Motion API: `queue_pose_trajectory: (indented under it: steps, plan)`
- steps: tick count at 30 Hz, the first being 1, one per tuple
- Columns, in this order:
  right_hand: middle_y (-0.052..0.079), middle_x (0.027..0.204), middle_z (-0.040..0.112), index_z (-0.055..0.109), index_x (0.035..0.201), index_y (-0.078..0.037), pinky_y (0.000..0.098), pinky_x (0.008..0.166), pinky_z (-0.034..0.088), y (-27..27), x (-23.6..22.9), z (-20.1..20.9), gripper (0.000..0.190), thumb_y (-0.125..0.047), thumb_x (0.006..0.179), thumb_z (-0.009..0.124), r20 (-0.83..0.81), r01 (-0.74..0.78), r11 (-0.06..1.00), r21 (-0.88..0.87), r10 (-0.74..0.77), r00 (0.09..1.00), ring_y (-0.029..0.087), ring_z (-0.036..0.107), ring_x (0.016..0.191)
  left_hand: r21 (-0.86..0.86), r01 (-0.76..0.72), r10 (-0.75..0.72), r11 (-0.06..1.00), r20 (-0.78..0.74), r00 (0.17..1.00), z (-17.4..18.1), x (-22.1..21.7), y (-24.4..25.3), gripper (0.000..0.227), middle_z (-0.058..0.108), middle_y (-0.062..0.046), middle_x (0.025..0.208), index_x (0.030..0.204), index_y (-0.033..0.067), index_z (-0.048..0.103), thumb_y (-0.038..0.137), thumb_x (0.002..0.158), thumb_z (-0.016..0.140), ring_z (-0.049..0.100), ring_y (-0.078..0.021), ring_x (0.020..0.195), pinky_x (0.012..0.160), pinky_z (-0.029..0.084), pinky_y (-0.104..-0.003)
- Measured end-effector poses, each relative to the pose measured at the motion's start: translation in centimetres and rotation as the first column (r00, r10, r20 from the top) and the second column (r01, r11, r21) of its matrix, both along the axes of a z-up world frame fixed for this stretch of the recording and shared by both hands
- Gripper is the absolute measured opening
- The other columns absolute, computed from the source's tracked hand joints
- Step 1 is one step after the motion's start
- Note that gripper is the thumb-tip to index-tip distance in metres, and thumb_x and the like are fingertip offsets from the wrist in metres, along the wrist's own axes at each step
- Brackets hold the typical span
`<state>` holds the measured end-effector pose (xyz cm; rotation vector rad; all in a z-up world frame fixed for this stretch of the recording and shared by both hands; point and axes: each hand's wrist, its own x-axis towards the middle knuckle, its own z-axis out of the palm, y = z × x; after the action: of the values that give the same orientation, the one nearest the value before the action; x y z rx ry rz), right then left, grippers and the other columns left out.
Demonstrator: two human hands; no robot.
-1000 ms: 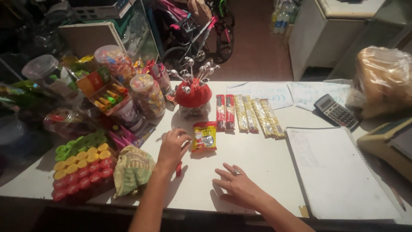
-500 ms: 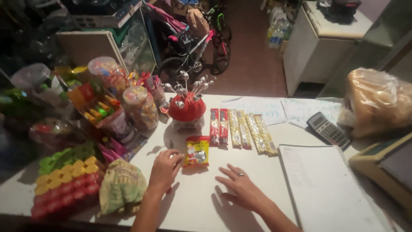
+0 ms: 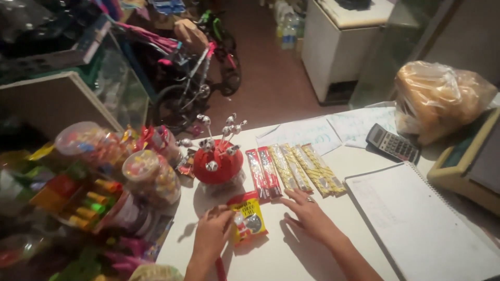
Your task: Organizing various candies and snacks on a table, including arranging candy bars and placing lollipops into a plastic container.
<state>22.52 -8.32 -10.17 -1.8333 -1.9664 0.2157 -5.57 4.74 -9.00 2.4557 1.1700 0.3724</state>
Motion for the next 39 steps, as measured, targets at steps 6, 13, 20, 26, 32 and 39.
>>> queue_pose_trajectory:
  steps: [6, 13, 20, 26, 32, 39]
  plan:
    - [0.006, 0.16, 0.04, 0.054, 0.142, -0.018, 0.0435, 0.089, 0.061, 2.4, -0.9, 1.4, 0.053, -0.016, 0.091, 0.071, -0.029, 0.015, 0.992, -0.126, -0.019, 0.999, 0.026, 0.069, 0.115, -0.051, 0.023, -0.022, 0.998, 0.022, 1.0, 0.4, 0.5, 0.0, 0.029, 0.068, 0.007, 0.13, 0.12, 0.0223, 0.073, 0.022, 0.092, 0.066, 0.063, -0.0251, 0.11, 0.097, 0.052, -0.044]
    - [0.006, 0.161, 0.039, 0.046, 0.148, -0.021, 0.0479, 0.078, 0.06, 1.9, 0.7, 0.9, 0.064, -0.015, 0.09, 0.071, 0.001, 0.009, 0.991, -0.133, -0.009, 1.0, 0.03, 0.071, 0.108, 0.117, 0.037, -0.049, 0.992, 0.102, 0.994, -2.3, 0.0, 0.3, 0.012, 0.071, 0.0, 0.097, 0.096, 0.0212, 0.065, 0.021, 0.085, 0.07, 0.065, -0.0282, 0.091, 0.081, 0.049, -0.043]
    - [0.014, 0.14, 0.06, 0.061, 0.136, -0.017, 0.046, 0.082, 0.057, -0.2, 1.4, -1.9, 0.047, -0.016, 0.09, 0.069, 0.005, -0.01, 1.0, 0.014, 0.01, 1.0, 0.034, 0.069, 0.108, 0.095, 0.009, -0.017, 0.995, 0.077, 0.997, -2.7, -0.3, -1.7, 0.051, 0.069, -0.004, 0.122, 0.12, 0.0227, 0.07, 0.048, 0.077, 0.08, 0.069, -0.0303, 0.1, 0.086, 0.051, -0.043]
    - [0.009, 0.151, 0.052, 0.058, 0.139, -0.019, 0.0479, 0.096, 0.052, -0.9, 0.7, -1.2, 0.051, -0.02, 0.09, 0.069, 0.018, -0.03, 0.995, -0.091, 0.032, 0.999, 0.034, 0.061, 0.124, -0.095, 0.02, -0.016, 0.995, 0.044, 0.999, 0.4, 1.2, -4.0, 0.055, 0.062, -0.003, 0.113, 0.114, 0.0325, 0.073, 0.072, 0.076, 0.07, 0.067, -0.0266, 0.1, 0.078, 0.053, -0.043]
    - [0.008, 0.151, 0.052, 0.054, 0.142, -0.02, 0.0478, 0.092, 0.055, -0.2, 1.0, -1.7, 0.056, -0.025, 0.089, 0.07, 0.068, -0.051, 0.995, -0.088, 0.057, 0.996, 0.031, 0.059, 0.129, 0.006, 0.024, -0.024, 1.0, -0.005, 1.0, -2.0, 0.9, -2.8, 0.032, 0.062, -0.002, 0.113, 0.107, 0.025, 0.072, 0.049, 0.087, 0.07, 0.063, -0.0231, 0.109, 0.088, 0.052, -0.045]
    - [-0.001, 0.132, 0.069, 0.059, 0.141, -0.029, 0.0408, 0.09, 0.057, -1.2, 2.3, -1.9, 0.048, -0.019, 0.094, 0.063, 0.017, 0.078, 0.978, -0.194, -0.076, 0.997, 0.024, 0.07, 0.113, 0.331, -0.003, 0.002, 0.944, 0.004, 1.0, -3.4, -2.9, -2.6, 0.035, 0.073, -0.006, 0.087, 0.097, 0.0177, 0.073, 0.04, 0.075, 0.087, 0.066, -0.0302, 0.087, 0.075, 0.05, -0.043]
